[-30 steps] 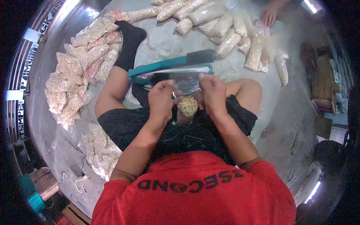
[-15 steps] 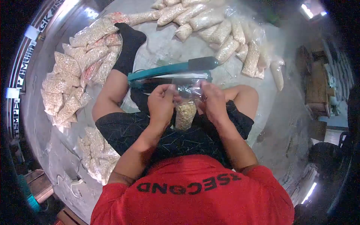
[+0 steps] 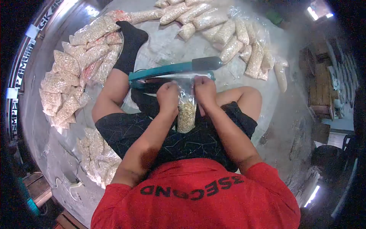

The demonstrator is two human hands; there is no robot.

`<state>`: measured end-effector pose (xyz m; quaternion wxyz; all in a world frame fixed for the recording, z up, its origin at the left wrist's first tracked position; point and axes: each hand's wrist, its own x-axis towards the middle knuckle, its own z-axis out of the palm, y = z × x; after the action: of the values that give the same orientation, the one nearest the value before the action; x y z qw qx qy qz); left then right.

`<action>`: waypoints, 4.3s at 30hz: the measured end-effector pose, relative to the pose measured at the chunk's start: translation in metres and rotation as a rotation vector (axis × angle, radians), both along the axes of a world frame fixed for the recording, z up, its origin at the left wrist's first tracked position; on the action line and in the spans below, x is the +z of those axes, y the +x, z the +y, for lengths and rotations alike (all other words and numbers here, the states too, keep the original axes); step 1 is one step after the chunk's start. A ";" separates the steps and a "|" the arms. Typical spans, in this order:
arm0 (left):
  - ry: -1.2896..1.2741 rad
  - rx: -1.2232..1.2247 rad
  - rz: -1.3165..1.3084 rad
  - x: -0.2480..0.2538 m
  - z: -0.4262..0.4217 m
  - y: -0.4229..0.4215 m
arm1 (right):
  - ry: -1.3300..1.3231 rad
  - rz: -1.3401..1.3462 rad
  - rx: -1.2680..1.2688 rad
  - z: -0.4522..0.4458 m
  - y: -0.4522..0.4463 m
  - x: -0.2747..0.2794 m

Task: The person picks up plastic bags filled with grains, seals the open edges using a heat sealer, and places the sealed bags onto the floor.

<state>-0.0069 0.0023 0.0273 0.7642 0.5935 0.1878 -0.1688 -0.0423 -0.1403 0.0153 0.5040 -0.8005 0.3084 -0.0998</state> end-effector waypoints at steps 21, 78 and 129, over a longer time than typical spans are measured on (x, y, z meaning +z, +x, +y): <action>-0.040 0.109 0.101 -0.020 -0.016 0.015 | -0.051 0.130 0.011 -0.009 0.009 0.006; -0.242 -0.187 0.467 0.004 0.006 0.024 | -0.948 -0.082 0.465 -0.047 0.052 0.000; -0.094 -0.373 -0.049 0.034 0.008 -0.055 | -0.039 0.089 0.604 0.000 -0.133 0.052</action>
<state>-0.0615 0.0103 0.0617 0.7509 0.5856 0.0476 -0.3015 -0.1749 -0.1404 0.0669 0.4816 -0.8691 0.0761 0.0840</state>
